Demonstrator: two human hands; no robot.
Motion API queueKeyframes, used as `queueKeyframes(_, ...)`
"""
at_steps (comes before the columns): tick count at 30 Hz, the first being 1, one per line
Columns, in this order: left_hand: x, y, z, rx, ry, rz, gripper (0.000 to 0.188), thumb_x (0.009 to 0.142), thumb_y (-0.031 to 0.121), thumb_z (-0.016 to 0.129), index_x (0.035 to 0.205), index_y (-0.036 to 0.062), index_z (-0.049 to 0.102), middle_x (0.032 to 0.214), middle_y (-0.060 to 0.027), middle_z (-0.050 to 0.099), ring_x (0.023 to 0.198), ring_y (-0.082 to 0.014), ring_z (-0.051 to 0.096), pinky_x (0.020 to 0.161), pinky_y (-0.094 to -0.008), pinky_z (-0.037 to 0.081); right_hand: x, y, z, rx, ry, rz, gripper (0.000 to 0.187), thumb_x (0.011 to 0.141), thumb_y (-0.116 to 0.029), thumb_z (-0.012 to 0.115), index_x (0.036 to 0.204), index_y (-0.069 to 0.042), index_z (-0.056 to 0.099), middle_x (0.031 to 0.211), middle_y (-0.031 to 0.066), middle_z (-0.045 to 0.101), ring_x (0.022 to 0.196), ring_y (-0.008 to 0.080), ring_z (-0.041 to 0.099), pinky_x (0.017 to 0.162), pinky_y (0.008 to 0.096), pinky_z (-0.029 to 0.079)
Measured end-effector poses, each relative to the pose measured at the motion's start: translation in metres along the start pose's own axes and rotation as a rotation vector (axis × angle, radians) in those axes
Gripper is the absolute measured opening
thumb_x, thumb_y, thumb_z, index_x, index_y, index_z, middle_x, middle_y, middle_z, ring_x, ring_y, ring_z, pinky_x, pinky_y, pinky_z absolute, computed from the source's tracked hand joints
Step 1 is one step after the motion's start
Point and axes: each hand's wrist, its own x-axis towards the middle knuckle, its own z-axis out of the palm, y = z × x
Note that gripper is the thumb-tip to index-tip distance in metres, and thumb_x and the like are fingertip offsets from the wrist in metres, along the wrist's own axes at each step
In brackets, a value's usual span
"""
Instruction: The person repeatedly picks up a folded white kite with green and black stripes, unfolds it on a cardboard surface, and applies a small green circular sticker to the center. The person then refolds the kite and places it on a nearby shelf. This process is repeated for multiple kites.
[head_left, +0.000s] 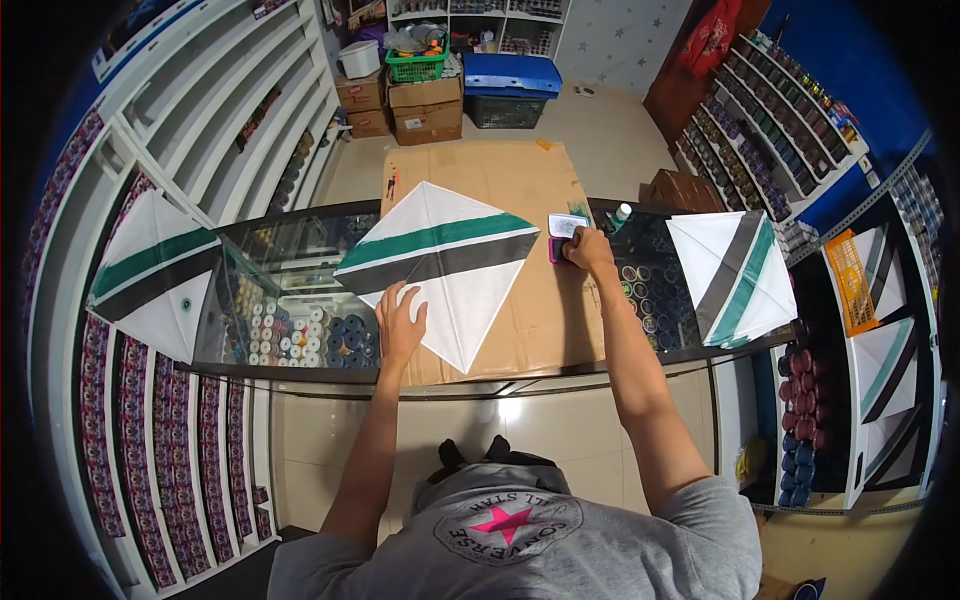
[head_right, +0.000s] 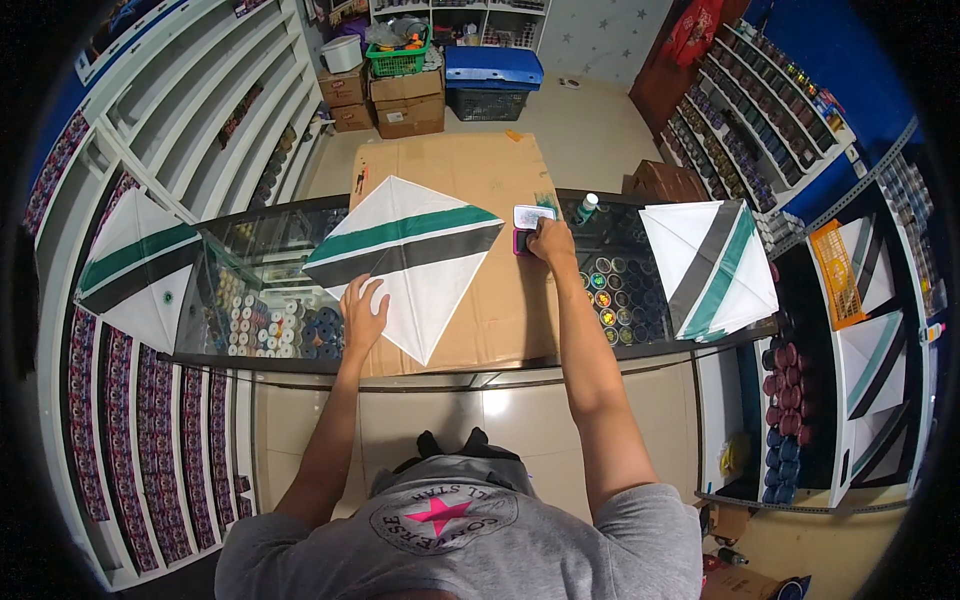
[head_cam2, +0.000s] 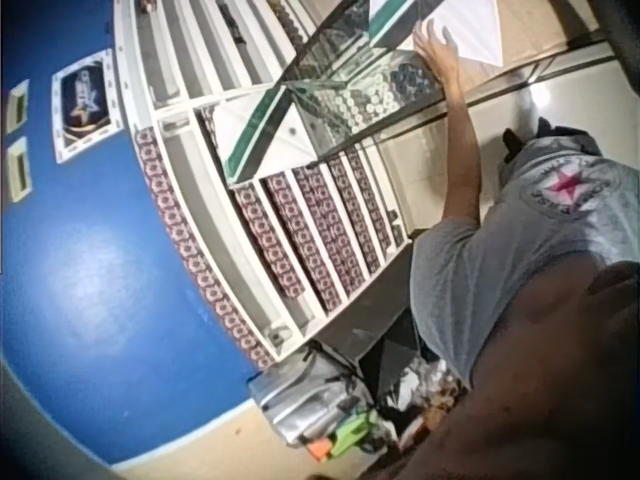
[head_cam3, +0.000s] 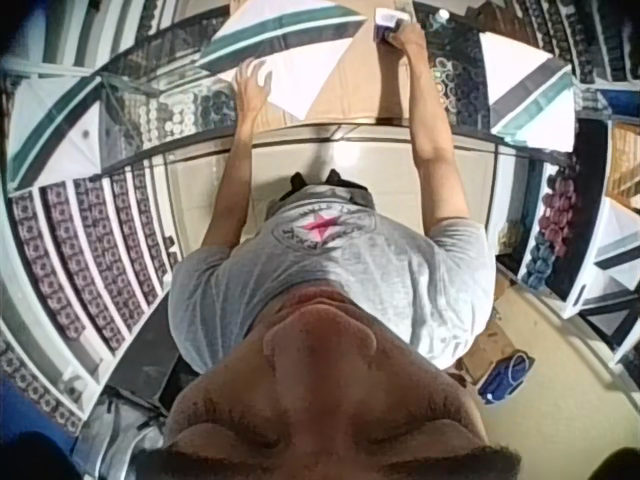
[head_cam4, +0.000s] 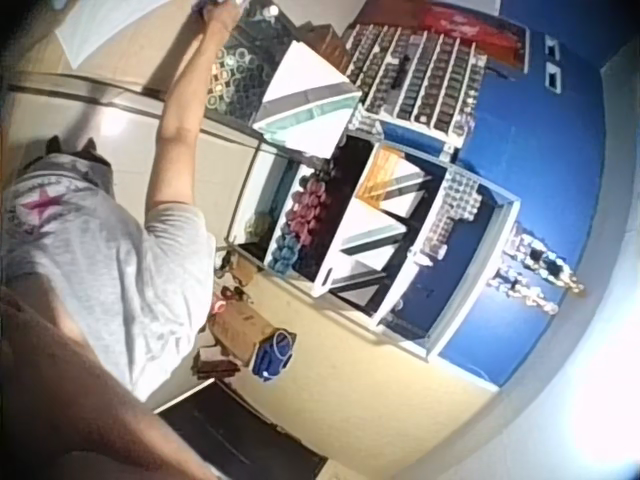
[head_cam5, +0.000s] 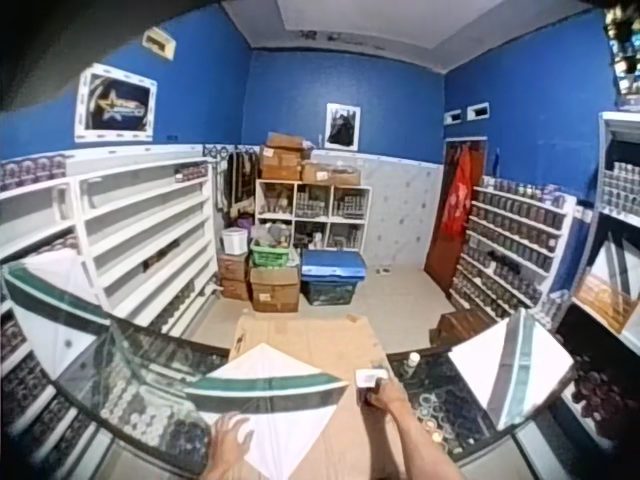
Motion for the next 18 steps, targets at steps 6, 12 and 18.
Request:
queueKeyframes(6, -0.001, 0.003, -0.002, 0.021, 0.011, 0.013, 0.033, 0.082, 0.019, 0.068, 0.113, 0.0082, 0.063, 0.123, -0.0127, 0.052, 0.121, -0.0302, 0.045, 0.102, -0.0449, 0.031, 0.007, 0.004, 0.007, -0.037, -0.007, -0.029, 0.025, 0.069, -0.025, 0.069, 0.082, -0.003, 0.066, 0.086, 0.0219, 0.068, 0.085, 0.0374, 0.067, 0.078, 0.0435, 0.055)
queueKeyframes(12, -0.002, 0.004, -0.001, 0.024, 0.039, 0.019, 0.031, 0.082, 0.018, 0.068, 0.111, 0.0092, 0.064, 0.121, -0.0109, 0.054, 0.12, -0.0294, 0.046, 0.102, -0.0434, 0.031, 0.016, 0.0, 0.006, -0.155, -0.047, -0.051, 0.028, 0.071, -0.023, 0.066, 0.09, -0.003, 0.068, 0.088, 0.0229, 0.068, 0.088, 0.0371, 0.067, 0.081, 0.0436, 0.055)
queueKeyframes(18, -0.002, 0.002, 0.0, 0.035, 0.049, 0.03, 0.032, 0.081, 0.018, 0.069, 0.11, 0.0082, 0.064, 0.12, -0.0109, 0.055, 0.118, -0.0295, 0.047, 0.101, -0.0437, 0.032, 0.015, 0.001, 0.006, -0.143, -0.067, -0.051, 0.032, 0.072, -0.022, 0.064, 0.097, -0.002, 0.067, 0.093, 0.0254, 0.067, 0.09, 0.0384, 0.066, 0.082, 0.0441, 0.054)
